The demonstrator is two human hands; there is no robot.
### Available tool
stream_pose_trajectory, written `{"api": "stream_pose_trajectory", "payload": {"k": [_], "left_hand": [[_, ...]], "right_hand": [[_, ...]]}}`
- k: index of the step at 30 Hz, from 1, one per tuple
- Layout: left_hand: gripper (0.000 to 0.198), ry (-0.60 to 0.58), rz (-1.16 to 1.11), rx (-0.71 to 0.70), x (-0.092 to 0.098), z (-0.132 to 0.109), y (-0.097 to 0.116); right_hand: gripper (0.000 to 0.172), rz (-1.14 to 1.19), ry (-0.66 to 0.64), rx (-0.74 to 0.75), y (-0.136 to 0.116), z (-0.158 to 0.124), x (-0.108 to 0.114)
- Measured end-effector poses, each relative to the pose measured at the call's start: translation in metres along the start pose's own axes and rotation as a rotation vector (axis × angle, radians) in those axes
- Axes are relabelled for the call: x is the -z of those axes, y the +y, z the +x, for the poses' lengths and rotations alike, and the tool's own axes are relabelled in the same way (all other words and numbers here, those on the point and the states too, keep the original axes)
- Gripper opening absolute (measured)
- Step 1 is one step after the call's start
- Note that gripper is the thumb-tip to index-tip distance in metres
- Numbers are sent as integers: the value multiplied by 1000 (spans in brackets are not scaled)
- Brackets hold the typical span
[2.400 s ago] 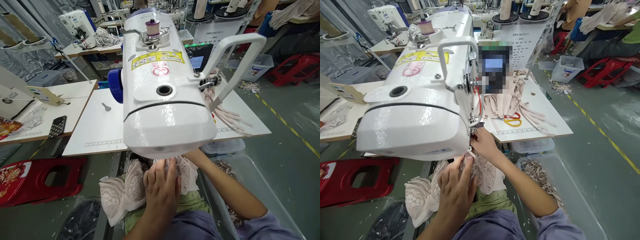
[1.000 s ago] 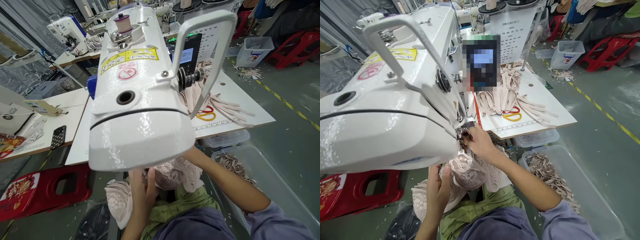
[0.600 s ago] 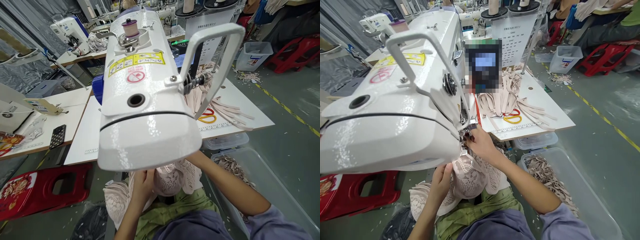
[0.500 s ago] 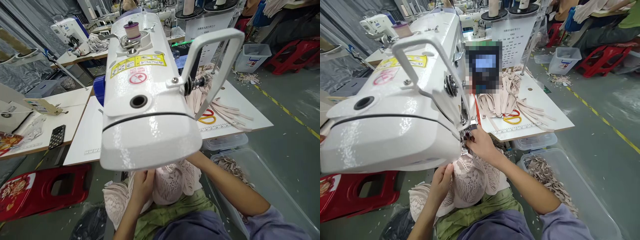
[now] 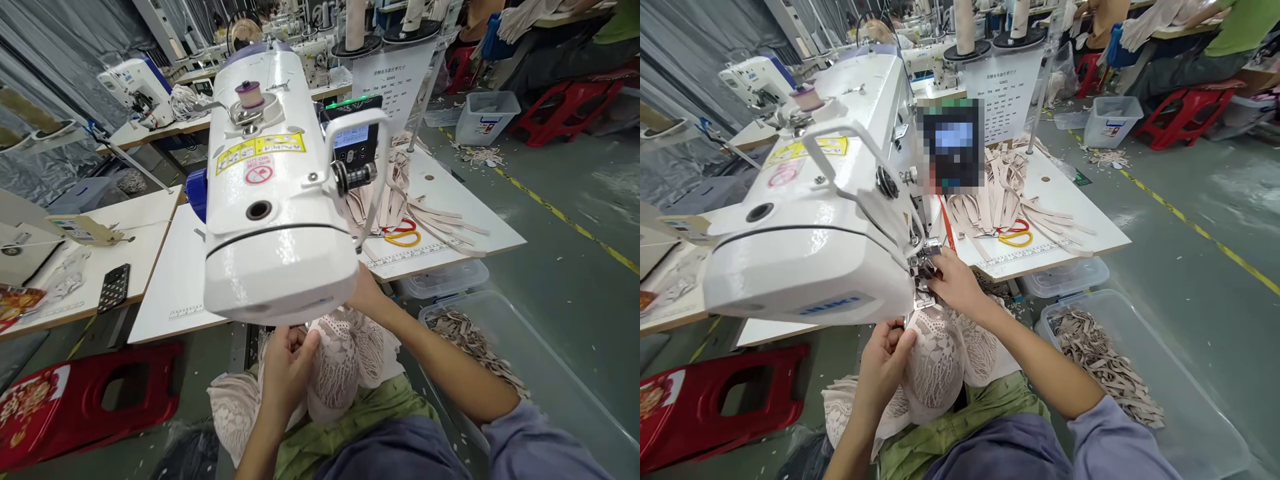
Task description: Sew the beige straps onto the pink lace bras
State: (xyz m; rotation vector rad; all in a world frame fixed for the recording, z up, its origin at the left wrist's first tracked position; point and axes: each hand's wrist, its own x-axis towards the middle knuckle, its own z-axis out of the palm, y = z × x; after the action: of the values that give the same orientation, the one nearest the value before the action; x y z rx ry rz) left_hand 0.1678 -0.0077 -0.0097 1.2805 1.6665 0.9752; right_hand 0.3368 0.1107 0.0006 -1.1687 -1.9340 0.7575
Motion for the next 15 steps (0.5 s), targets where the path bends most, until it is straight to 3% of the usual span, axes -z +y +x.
{"api": "stream_pose_trajectory", "payload": {"k": [4, 8, 10, 13, 15], "left_hand": [[43, -194, -186, 190, 1, -1, 5], [59, -561, -551, 350, -16, -26, -4], [71, -741, -589, 337, -32, -40, -13], [76, -858, -446, 252, -53, -48, -25], [64, -862, -342, 222, -55, -45, -30]], "right_hand": [[6, 149, 43, -1, 0, -3, 4], [13, 306, -44, -3, -7, -24, 26], [16, 398, -135, -50, -13, -40, 38], [19, 673, -235, -300, -10, -63, 42], [23, 877, -105, -526, 8, -77, 35]]}}
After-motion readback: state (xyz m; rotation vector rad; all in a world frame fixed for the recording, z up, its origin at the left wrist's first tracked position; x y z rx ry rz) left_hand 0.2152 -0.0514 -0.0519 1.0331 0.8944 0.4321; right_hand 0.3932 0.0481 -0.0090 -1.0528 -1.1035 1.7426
